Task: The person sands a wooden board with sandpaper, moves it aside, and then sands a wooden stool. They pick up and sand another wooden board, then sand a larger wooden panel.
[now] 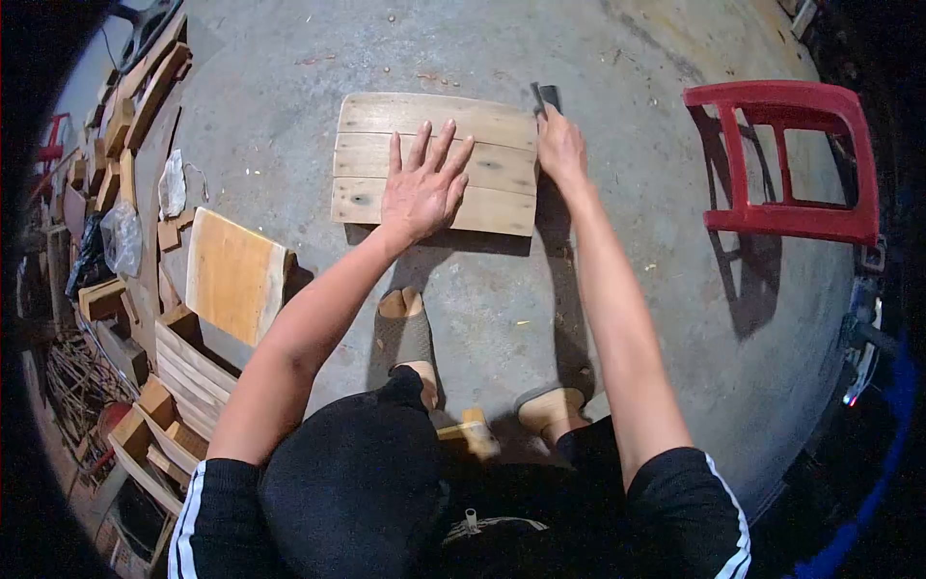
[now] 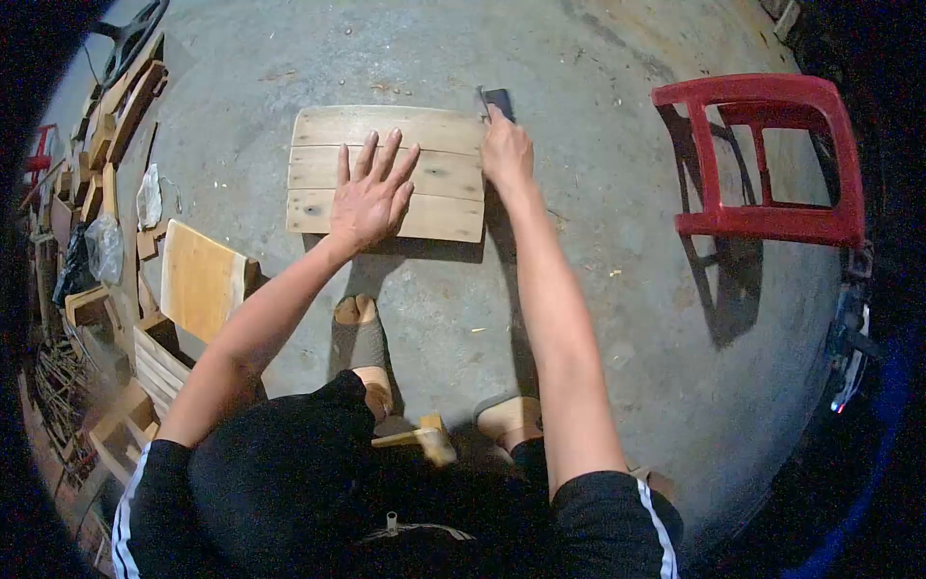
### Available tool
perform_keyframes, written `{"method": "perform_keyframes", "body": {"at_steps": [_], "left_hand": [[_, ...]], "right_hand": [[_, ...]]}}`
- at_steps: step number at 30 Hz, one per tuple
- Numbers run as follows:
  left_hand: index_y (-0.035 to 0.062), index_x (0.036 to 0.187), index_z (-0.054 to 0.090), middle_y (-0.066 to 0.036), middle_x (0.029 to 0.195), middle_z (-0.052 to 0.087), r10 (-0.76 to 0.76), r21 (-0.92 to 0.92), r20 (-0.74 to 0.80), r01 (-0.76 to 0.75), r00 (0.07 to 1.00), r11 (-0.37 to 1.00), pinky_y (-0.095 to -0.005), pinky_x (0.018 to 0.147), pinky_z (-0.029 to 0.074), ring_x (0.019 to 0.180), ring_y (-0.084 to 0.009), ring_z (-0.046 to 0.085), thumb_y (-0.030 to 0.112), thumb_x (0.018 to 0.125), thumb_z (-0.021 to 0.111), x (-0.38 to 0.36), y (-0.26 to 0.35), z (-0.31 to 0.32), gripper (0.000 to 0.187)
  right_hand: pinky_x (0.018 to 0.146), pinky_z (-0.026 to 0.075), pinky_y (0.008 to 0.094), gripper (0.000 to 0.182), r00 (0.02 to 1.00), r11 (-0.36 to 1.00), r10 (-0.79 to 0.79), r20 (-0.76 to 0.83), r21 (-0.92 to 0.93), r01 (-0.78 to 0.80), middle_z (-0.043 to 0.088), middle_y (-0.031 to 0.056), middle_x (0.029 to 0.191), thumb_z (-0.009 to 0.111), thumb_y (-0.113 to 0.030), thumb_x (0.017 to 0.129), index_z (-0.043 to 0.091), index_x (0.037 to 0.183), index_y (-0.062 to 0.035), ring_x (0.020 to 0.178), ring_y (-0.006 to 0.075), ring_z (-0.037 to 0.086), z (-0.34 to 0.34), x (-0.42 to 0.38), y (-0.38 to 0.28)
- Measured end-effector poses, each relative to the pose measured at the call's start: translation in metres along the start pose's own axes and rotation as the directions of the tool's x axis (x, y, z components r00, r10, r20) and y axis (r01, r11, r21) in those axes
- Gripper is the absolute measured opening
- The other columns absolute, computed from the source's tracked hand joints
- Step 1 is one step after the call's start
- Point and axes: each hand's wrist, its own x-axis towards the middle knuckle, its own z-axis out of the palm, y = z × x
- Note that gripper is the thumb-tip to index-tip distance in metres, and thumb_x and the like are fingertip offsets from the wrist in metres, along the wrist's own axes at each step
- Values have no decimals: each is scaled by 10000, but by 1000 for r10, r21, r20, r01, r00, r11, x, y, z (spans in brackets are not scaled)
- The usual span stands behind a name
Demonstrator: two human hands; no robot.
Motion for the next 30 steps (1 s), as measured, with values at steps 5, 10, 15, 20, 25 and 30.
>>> {"method": "perform_keyframes", "body": {"at_steps": [5, 10, 15, 20, 25, 30], "left_hand": [[264, 1524, 314, -63, 1602, 247, -18, 2, 37, 18, 999, 1000, -613, 1162, 111, 1462, -349, 222, 384, 983, 432, -2, -3, 0, 566], [287, 1515, 334, -59, 1597, 262, -21, 8, 8, 21, 1000, 1000, -619, 1156, 134, 1461, -338, 227, 381, 978, 438, -1, -1, 4, 555], [287, 1517, 336, -61, 1596, 264, -31, -36, 54, 33, 998, 999, -619, 1159, 116, 1463, -332, 225, 373, 979, 435, -8, -4, 4, 554], [285, 1502, 363, -55, 1591, 274, -16, 2, -22, 16, 1000, 1000, -626, 1156, 120, 1457, -330, 247, 392, 972, 453, 0, 0, 6, 548], [287, 1505, 355, -47, 1591, 273, -30, 18, 21, 29, 999, 999, -618, 1157, 125, 1461, -330, 236, 394, 977, 442, -1, -3, 3, 545], [299, 1510, 339, -45, 1595, 264, -31, 16, 24, 31, 999, 999, -619, 1163, 114, 1463, -337, 228, 398, 980, 434, -1, -1, 3, 547]], "right_hand": [[851, 494, 527, 354, 982, 989, -143, -125, 26, 147, 632, 312, 1062, 436, -161, 959, 571, 1281, -100, 1002, 463, 617, 1, -14, -2], [862, 500, 510, 388, 979, 995, 28, 203, -103, -8, 626, 246, 1173, 420, -123, 946, 524, 1310, -36, 1027, 449, 614, -13, 14, -2], [826, 497, 532, 367, 980, 981, -194, -41, -31, 193, 643, 290, 1030, 430, -133, 942, 534, 1283, -47, 964, 467, 618, -7, -22, -7], [828, 489, 548, 333, 990, 991, -67, 126, -105, 81, 647, 298, 1002, 442, -151, 949, 556, 1252, -71, 973, 471, 617, -15, 13, 1], [804, 502, 526, 322, 982, 981, -153, 110, -105, 165, 656, 273, 1003, 431, -163, 966, 571, 1246, -90, 969, 455, 626, -19, 5, -3], [772, 484, 543, 309, 982, 988, -90, 167, -112, 109, 643, 272, 990, 454, -218, 993, 573, 1263, -126, 954, 483, 602, -17, 12, 2]]}}
